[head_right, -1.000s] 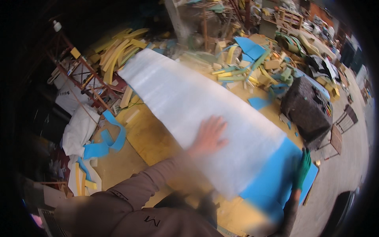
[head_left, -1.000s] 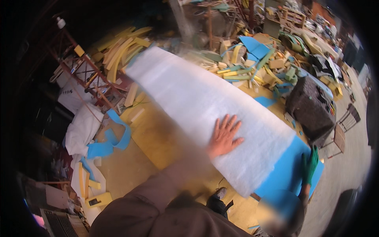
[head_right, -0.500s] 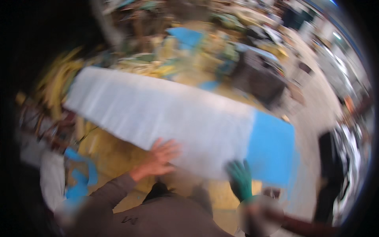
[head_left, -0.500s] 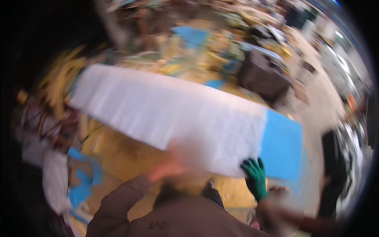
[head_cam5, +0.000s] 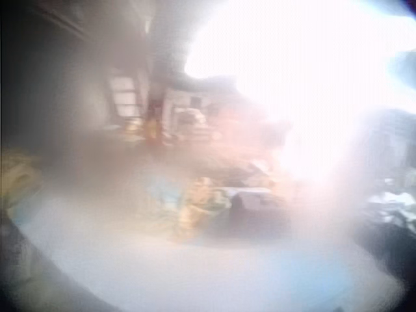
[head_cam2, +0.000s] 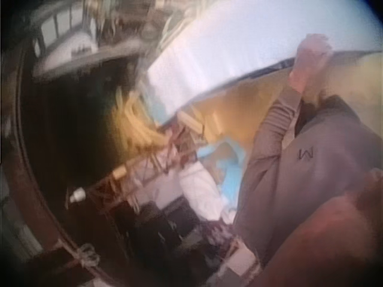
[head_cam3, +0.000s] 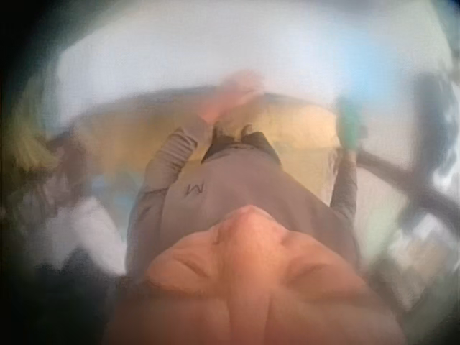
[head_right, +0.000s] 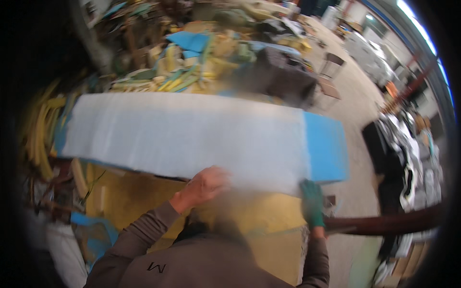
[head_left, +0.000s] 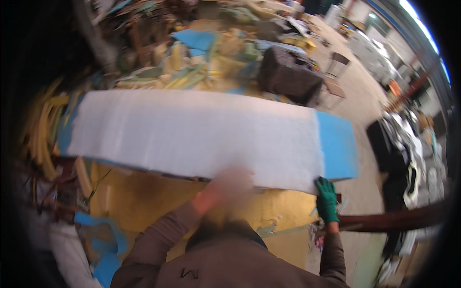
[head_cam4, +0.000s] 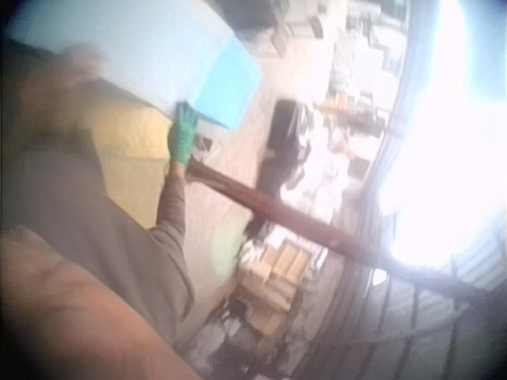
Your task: The person places a large white fiberglass mat onto a wooden frame, smoothing it by hand. They then pick up a smaller piece of fiberglass and place it on the same frame.
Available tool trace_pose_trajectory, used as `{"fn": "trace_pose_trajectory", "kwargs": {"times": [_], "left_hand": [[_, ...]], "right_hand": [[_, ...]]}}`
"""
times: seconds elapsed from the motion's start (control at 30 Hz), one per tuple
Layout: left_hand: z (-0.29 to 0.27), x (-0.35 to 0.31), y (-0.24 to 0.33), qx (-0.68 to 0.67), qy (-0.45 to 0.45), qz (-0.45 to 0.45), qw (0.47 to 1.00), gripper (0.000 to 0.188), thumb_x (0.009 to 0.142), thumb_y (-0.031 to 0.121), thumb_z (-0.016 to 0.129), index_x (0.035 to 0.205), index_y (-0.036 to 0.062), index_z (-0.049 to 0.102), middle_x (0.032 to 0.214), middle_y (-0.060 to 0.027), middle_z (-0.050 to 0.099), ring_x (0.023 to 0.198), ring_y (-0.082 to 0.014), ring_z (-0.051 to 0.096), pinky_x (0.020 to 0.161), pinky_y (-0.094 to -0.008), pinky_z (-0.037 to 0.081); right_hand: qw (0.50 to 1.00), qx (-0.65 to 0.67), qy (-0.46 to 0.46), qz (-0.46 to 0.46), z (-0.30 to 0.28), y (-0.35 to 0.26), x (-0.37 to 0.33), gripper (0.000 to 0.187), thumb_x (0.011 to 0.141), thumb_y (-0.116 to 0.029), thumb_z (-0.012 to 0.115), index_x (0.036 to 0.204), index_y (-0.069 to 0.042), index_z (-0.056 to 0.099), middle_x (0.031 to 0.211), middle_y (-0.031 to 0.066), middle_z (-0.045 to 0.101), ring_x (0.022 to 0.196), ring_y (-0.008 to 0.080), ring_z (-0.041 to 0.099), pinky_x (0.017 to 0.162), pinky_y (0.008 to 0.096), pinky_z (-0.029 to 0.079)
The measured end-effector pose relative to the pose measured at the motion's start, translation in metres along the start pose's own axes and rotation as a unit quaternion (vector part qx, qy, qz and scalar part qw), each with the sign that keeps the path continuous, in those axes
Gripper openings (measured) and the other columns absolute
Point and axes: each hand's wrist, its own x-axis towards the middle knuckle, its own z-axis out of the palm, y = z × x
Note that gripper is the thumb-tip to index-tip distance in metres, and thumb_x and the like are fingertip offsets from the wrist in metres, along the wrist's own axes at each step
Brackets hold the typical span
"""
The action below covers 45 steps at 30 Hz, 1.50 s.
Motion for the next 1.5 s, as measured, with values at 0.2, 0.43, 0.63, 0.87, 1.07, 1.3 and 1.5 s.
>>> {"fn": "trace_pose_trajectory", "kwargs": {"times": [0.2, 0.43, 0.63, 0.87, 1.07, 1.3, 1.5], "left_hand": [[-0.118, -0.106, -0.052, 0.245, -0.011, -0.227, 0.942, 0.079, 0.088, 0.03, 0.086, 0.16, 0.0187, 0.055, 0.164, -0.0104, 0.053, 0.15, -0.0397, 0.045, 0.127, -0.0576, 0.032], [-0.159, -0.171, -0.103, 0.271, 0.024, -0.271, 0.923, 0.017, 0.094, 0.021, 0.069, 0.086, 0.0061, 0.069, 0.096, -0.0137, 0.069, 0.1, -0.0397, 0.065, 0.09, -0.0519, 0.053], [-0.121, -0.183, -0.1, 0.234, 0.043, -0.193, 0.952, 0.007, 0.094, 0.017, 0.069, 0.089, 0.0122, 0.066, 0.095, -0.007, 0.06, 0.098, -0.0291, 0.063, 0.088, -0.0428, 0.052], [-0.139, -0.203, -0.08, 0.132, 0.165, -0.161, 0.964, 0.013, 0.087, 0.02, 0.076, 0.091, 0.0109, 0.069, 0.1, -0.007, 0.064, 0.104, -0.0291, 0.064, 0.095, -0.0462, 0.051], [-0.059, -0.423, -0.097, -0.108, 0.218, -0.257, 0.935, 0.021, 0.092, 0.023, 0.078, 0.105, 0.0084, 0.073, 0.108, -0.0131, 0.069, 0.108, -0.0343, 0.068, 0.092, -0.0481, 0.055], [-0.019, -0.951, -0.058, -0.024, 0.223, -0.785, 0.577, 0.028, 0.098, 0.031, 0.071, 0.113, 0.0077, 0.072, 0.113, -0.0166, 0.074, 0.105, -0.0369, 0.072, 0.089, -0.0545, 0.057], [-0.116, -1.081, 0.051, 0.173, 0.315, -0.907, 0.219, 0.029, 0.099, 0.032, 0.063, 0.108, 0.0062, 0.072, 0.109, -0.0217, 0.077, 0.106, -0.042, 0.073, 0.089, -0.0561, 0.058]], "right_hand": [[0.992, -0.007, 0.121, 0.04, -0.073, -0.003, 0.062, 0.055, 0.086, 0.007, 0.057, 0.14, -0.002, 0.067, 0.151, 0.0217, 0.062, 0.145, 0.0411, 0.054, 0.122, 0.0543, 0.04], [0.96, 0.156, 0.127, -0.196, 0.035, -0.204, 0.183, 0.048, 0.097, -0.015, 0.071, 0.143, -0.005, 0.064, 0.152, 0.0209, 0.062, 0.143, 0.0384, 0.056, 0.127, 0.0536, 0.036], [0.978, 0.195, 0.015, -0.067, 0.043, -0.207, 0.183, 0.03, 0.097, -0.008, 0.068, 0.125, -0.003, 0.075, 0.137, 0.0196, 0.073, 0.129, 0.0403, 0.066, 0.114, 0.0479, 0.05], [0.94, 0.232, 0.14, -0.208, 0.01, -0.403, 0.276, 0.031, 0.107, -0.008, 0.067, 0.137, 0.0, 0.069, 0.146, 0.0204, 0.069, 0.14, 0.0359, 0.063, 0.118, 0.0458, 0.048], [0.915, 0.206, 0.149, -0.313, 0.064, -0.661, 0.339, 0.047, 0.111, -0.018, 0.062, 0.155, 0.0, 0.055, 0.161, 0.0267, 0.053, 0.154, 0.042, 0.046, 0.126, 0.0498, 0.037], [0.953, 0.17, -0.066, -0.241, 0.066, -0.723, 0.335, 0.047, 0.113, -0.036, 0.058, 0.134, 0.003, 0.073, 0.128, 0.0221, 0.078, 0.118, 0.0355, 0.074, 0.104, 0.0429, 0.055], [0.93, 0.276, 0.081, -0.228, 0.0, -0.852, 0.389, 0.039, 0.116, -0.022, 0.051, 0.135, 0.004, 0.073, 0.132, 0.0178, 0.077, 0.125, 0.0242, 0.071, 0.11, 0.0395, 0.051]]}}
